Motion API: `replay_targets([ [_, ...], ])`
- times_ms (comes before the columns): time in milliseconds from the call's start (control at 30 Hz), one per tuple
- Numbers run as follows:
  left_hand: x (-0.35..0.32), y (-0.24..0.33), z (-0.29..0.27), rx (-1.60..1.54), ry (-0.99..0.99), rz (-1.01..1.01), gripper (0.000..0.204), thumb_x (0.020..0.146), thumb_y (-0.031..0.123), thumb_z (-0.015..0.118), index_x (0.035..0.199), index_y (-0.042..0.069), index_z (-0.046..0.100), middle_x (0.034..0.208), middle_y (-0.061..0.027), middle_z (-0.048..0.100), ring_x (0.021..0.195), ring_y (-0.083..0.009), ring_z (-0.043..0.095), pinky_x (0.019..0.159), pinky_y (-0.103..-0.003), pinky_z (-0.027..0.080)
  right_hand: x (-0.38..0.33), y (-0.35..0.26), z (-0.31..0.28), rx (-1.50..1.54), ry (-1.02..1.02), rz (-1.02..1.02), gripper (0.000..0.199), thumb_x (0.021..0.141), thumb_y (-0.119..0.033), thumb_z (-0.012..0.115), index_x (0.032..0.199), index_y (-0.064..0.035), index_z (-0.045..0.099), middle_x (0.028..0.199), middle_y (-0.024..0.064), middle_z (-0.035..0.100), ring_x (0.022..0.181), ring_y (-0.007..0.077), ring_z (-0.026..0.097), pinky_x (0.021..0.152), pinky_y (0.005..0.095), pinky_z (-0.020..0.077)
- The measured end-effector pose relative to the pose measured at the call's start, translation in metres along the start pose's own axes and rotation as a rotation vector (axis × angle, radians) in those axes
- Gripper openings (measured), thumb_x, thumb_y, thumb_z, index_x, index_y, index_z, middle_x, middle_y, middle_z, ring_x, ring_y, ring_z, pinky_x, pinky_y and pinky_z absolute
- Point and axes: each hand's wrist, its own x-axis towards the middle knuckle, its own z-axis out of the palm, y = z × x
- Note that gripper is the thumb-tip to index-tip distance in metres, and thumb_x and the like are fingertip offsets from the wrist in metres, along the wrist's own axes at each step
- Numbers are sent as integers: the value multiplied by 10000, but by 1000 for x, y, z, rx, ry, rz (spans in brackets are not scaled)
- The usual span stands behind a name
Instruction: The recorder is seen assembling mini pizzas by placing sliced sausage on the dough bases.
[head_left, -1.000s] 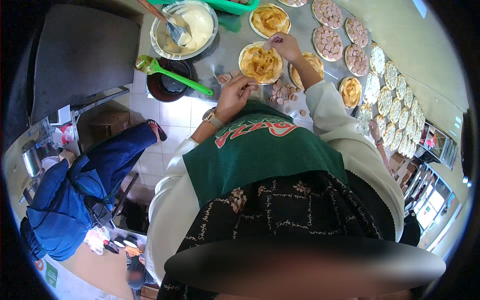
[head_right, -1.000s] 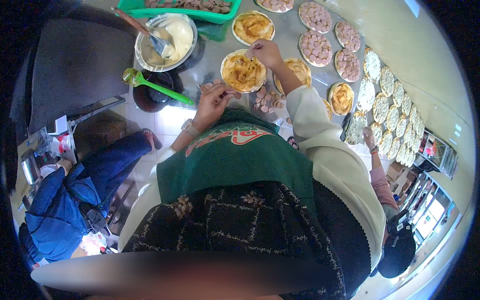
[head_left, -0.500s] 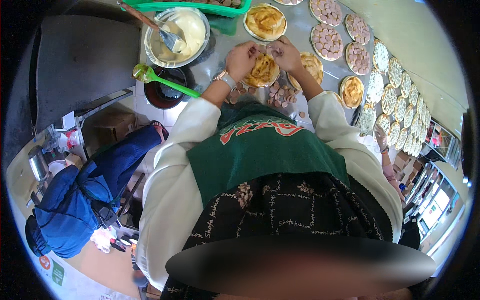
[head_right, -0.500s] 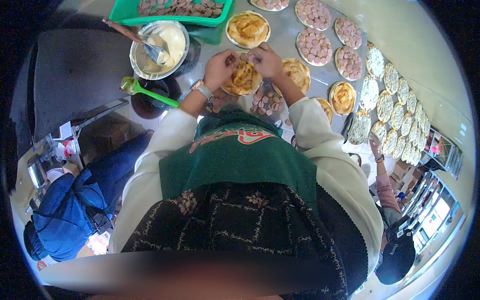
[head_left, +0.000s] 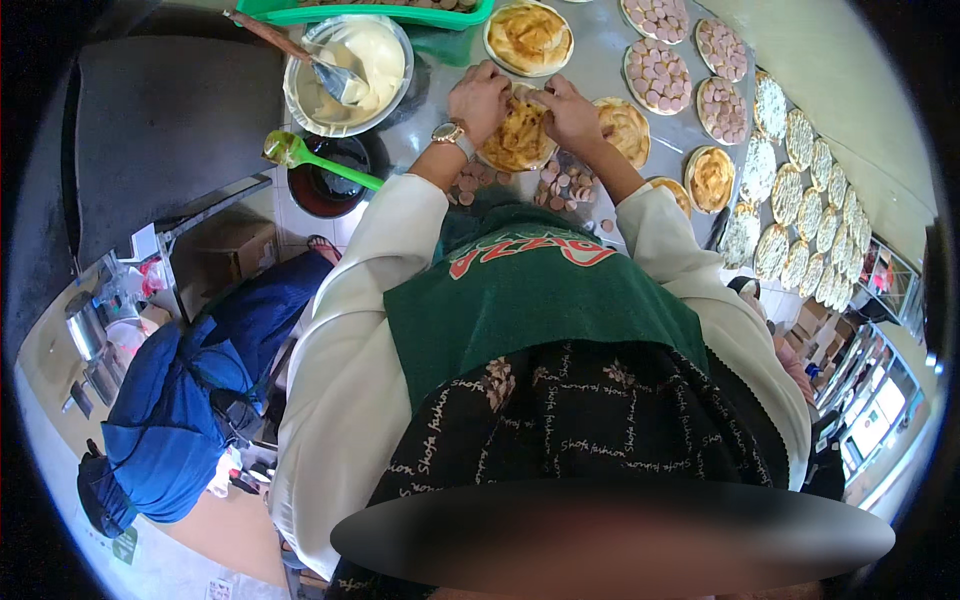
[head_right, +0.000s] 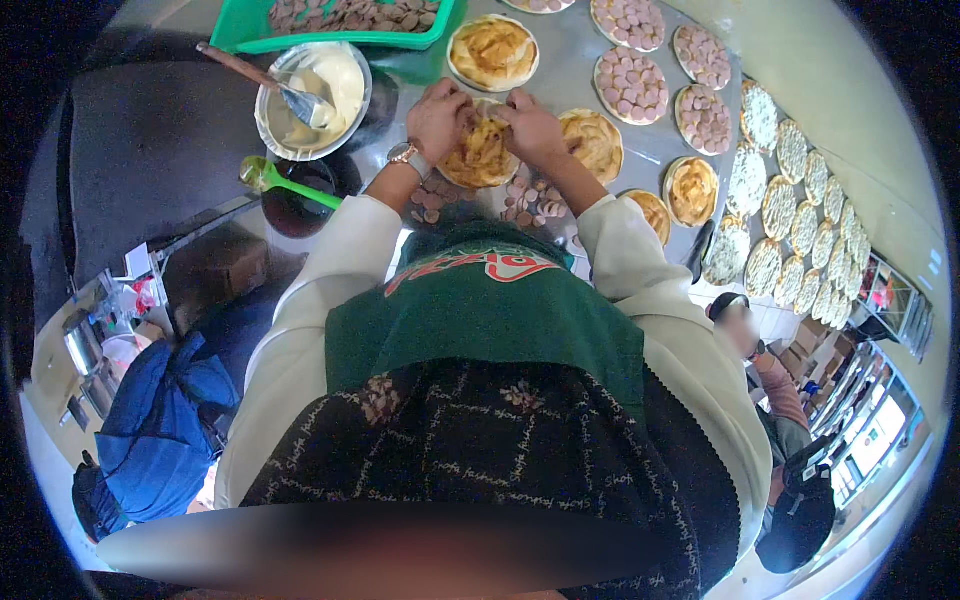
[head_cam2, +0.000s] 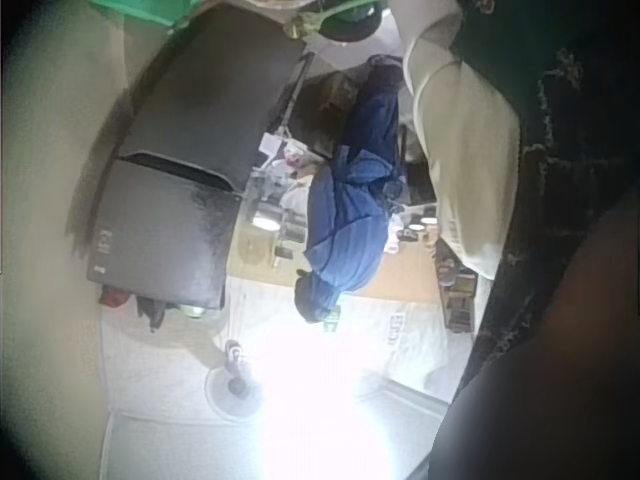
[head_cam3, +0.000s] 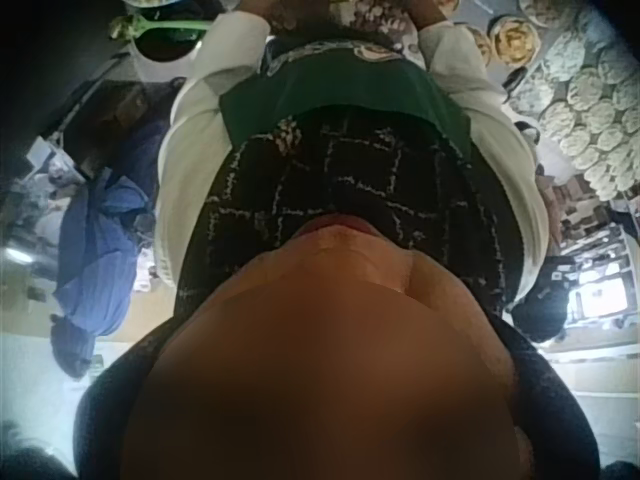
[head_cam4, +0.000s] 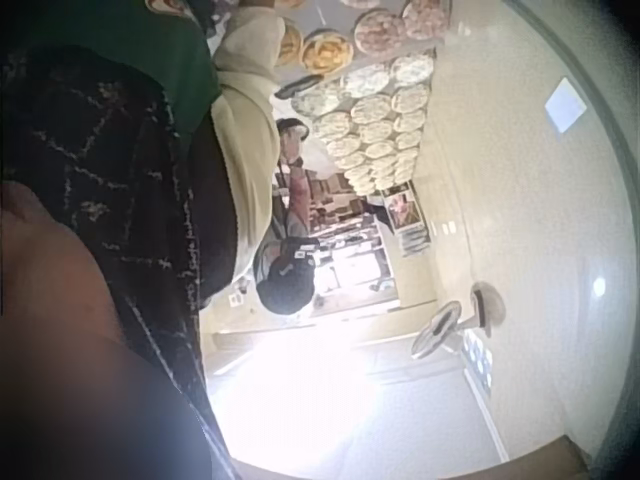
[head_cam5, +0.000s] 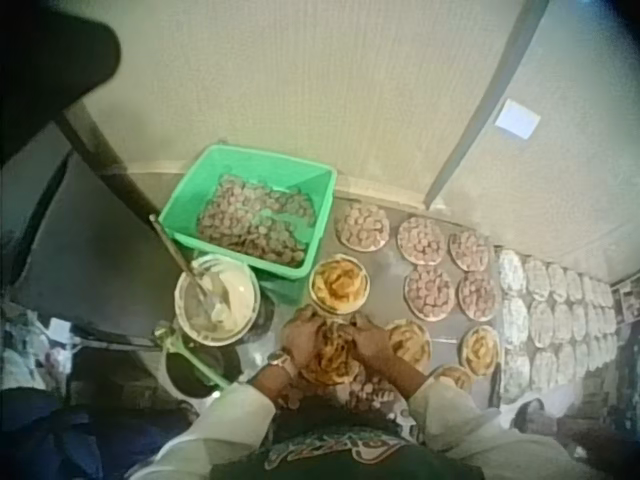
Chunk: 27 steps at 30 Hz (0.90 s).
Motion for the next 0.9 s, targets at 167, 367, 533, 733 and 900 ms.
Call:
replay_targets([
  [167,-2,-10,-36,-116,83,-116,151,820,192,677,946,113,699,1033,-73,630,881,-308,643,735,-409,524,1,-20,-5,142,51,-155,360,707,-30,638,1045,-150,678,891,58,545,975,282,592,738,382,531],
  [367,-42,-39,-86,120,-263,-32,112,827,186,651,896,106,690,944,-93,658,858,-327,653,715,-426,525,-16,-89,24,139,-124,-471,217,708,-114,681,924,-136,666,933,26,590,924,240,579,726,357,526],
  [533,-74,-28,-84,217,-469,8,116,810,192,636,869,95,657,930,-123,659,862,-329,659,725,-437,529,-1,-106,47,-66,-113,-463,191,711,-197,676,872,-96,665,936,35,590,949,238,562,767,360,514],
  [733,-80,-32,-64,186,-430,-9,237,776,221,667,956,69,637,957,-147,658,889,-349,657,749,-458,528,10,-108,42,-27,-189,-350,176,705,-161,657,847,-58,660,944,57,605,973,272,554,801,375,506],
  [900,-87,-39,-53,189,-499,22,219,761,258,676,910,99,655,929,-136,662,897,-342,650,749,-451,526,-1,-97,16,269,-185,-164,174,757,-136,673,890,-25,659,924,78,654,926,265,620,804,340,517],
])
